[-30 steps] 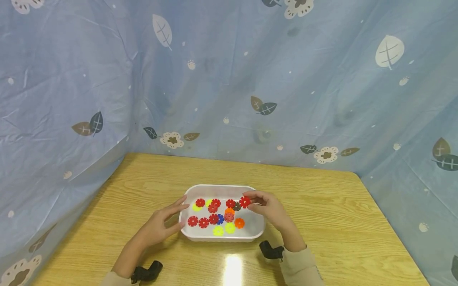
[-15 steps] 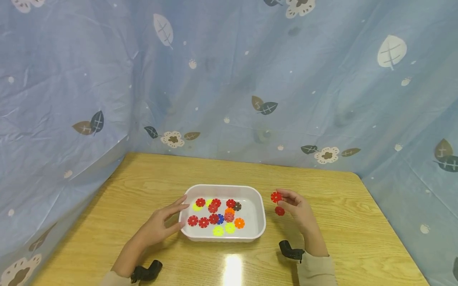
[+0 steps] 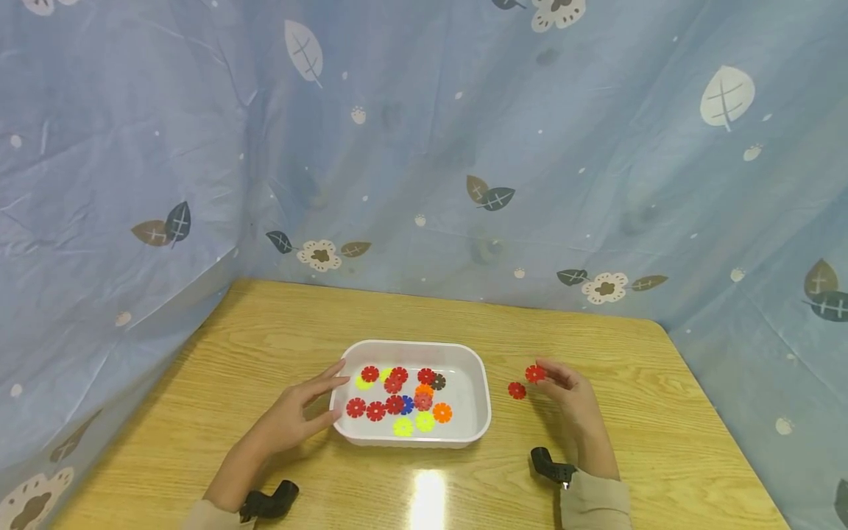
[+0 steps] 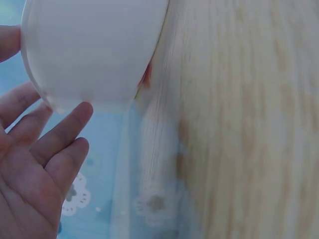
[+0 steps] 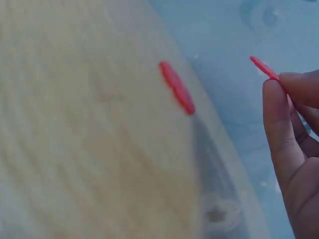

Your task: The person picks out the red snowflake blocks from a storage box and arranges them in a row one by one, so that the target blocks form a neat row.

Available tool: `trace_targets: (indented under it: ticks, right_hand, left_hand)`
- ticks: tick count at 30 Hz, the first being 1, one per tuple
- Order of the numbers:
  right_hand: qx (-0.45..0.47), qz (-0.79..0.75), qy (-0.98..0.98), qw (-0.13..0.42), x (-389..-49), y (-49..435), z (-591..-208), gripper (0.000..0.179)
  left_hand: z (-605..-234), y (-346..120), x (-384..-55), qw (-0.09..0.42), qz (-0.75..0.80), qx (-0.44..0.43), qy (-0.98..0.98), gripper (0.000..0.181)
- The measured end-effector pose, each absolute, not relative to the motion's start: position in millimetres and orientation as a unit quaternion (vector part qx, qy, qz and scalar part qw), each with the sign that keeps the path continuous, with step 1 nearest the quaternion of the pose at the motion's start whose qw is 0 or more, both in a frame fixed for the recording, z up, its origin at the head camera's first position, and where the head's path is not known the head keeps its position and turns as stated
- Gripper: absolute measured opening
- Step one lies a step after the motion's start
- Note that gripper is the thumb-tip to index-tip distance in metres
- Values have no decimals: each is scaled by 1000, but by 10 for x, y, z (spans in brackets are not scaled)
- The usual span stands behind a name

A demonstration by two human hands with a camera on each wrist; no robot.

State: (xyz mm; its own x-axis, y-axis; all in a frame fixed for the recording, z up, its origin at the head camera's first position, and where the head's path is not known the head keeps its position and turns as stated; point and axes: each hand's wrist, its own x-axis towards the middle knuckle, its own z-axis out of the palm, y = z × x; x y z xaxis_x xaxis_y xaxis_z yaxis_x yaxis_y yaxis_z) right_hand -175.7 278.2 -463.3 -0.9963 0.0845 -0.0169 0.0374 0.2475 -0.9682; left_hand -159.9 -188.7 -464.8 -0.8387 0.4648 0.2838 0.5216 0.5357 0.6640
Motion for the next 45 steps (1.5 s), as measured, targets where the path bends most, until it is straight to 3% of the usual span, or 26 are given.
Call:
trace_targets:
  ticks: [16,32,45]
  right_hand:
    - [-82,480,-874,-7,-1761,2839,-4754,36]
    - [-82,426,-901,12,-1729,2806,-4698,35]
    - [42,567,-821,58,-1702,2431,-4342,38]
  left_hand:
    - [-4639,-1892,-1599,34,-390,-284,-875,47]
    - [-4623,-1890,-1606,33,-389,-280,-877,46]
    - [-4610,-1890,-1606,25,-391,-275,-878,47]
